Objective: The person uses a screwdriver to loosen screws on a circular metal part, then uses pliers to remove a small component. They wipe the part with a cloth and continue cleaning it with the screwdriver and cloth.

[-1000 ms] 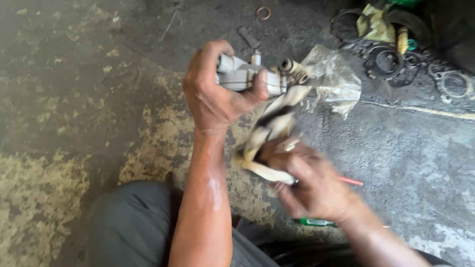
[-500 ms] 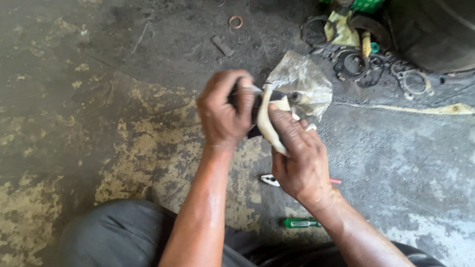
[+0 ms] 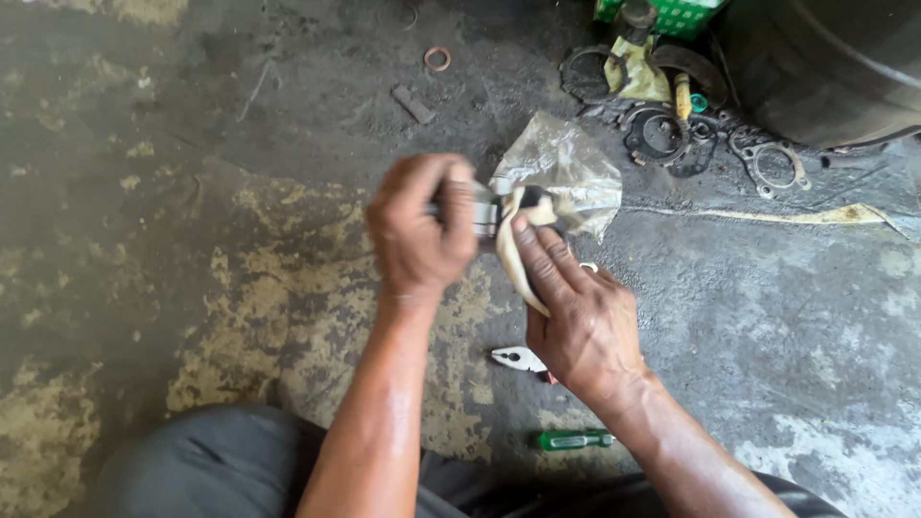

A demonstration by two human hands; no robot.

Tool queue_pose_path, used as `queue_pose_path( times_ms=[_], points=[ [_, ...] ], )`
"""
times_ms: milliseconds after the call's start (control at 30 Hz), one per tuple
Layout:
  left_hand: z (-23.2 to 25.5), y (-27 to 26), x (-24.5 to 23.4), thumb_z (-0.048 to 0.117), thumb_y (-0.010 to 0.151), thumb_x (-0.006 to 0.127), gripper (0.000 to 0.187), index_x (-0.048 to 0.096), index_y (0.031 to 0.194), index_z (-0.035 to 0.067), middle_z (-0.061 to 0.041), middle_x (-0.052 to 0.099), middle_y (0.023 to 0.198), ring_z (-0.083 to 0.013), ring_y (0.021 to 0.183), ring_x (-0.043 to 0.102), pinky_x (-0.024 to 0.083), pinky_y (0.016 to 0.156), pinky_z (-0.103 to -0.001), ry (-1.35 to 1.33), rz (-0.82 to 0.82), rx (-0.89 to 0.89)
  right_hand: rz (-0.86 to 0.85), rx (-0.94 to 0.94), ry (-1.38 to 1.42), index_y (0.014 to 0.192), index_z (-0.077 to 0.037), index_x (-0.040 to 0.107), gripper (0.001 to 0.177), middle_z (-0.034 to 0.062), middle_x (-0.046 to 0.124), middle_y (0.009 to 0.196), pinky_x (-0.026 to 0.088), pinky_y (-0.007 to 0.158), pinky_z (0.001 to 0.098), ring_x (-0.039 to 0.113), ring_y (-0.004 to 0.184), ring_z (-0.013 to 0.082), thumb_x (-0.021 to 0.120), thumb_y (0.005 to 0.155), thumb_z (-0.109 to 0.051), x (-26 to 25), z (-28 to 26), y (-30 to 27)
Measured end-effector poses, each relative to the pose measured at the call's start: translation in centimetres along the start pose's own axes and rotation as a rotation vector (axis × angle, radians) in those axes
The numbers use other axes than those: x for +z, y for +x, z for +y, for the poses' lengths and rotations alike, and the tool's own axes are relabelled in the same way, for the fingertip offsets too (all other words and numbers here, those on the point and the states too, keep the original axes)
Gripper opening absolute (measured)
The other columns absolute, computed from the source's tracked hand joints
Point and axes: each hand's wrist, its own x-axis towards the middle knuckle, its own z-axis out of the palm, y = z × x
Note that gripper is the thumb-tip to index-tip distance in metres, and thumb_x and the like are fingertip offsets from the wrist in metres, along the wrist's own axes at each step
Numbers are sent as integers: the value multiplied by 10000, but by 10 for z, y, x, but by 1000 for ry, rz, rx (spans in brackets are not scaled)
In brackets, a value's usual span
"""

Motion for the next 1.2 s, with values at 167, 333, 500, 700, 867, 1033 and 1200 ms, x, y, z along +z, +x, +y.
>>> queue_pose_path(
  times_ms=[167,333,500,700,867,1033,1200],
  points=[
    [-8,4,-18,360,1106,486,371,682,935,95,-39,686,828,-141,714,668,512,578,-301,-3,47,-57,74,-176,25,1416,-164,606,646,131,686,1351,578,689,407,758,798,257,681,792,-19,-4,4,-1],
    [6,1,-3,350,1106,483,369,683,926,97,-28,668,787,-142,705,658,509,587,-320,-107,-93,-19,99,-205,264,1482,-57,511,672,250,600,1381,632,752,365,726,944,369,650,826,-24,-9,-1,-6],
    [-3,14,-15,337,1101,509,341,675,938,88,-49,686,821,-163,735,682,545,625,-342,-62,24,-16,1,-126,-9,1390,-185,628,639,199,723,1288,598,567,375,703,563,247,638,773,-19,-10,17,-11],
    [9,14,-19,302,1121,501,327,675,978,65,-54,691,858,-148,728,686,508,628,-298,-162,76,1,-150,6,112,1296,-164,635,418,84,746,873,608,637,334,707,632,151,611,887,-82,6,9,-18],
    [3,18,-14,274,1062,509,289,675,921,85,-33,683,809,-115,671,650,489,584,-272,-199,112,-69,-354,902,442,1368,-160,550,472,95,769,859,614,588,322,705,602,133,645,964,-386,-5,42,-2],
    [2,17,-24,261,1075,525,268,676,951,78,-45,691,846,-147,753,682,532,645,-309,-69,114,-59,65,703,910,1206,36,725,458,94,712,816,474,583,268,606,644,127,567,1075,-373,-25,58,-13],
    [20,10,-5,244,1062,555,225,684,971,84,-51,695,846,-174,773,692,563,676,-345,-2,40,-12,153,261,506,1191,48,610,462,122,647,1044,580,655,310,688,811,184,696,939,-329,0,5,-11]
  ],
)
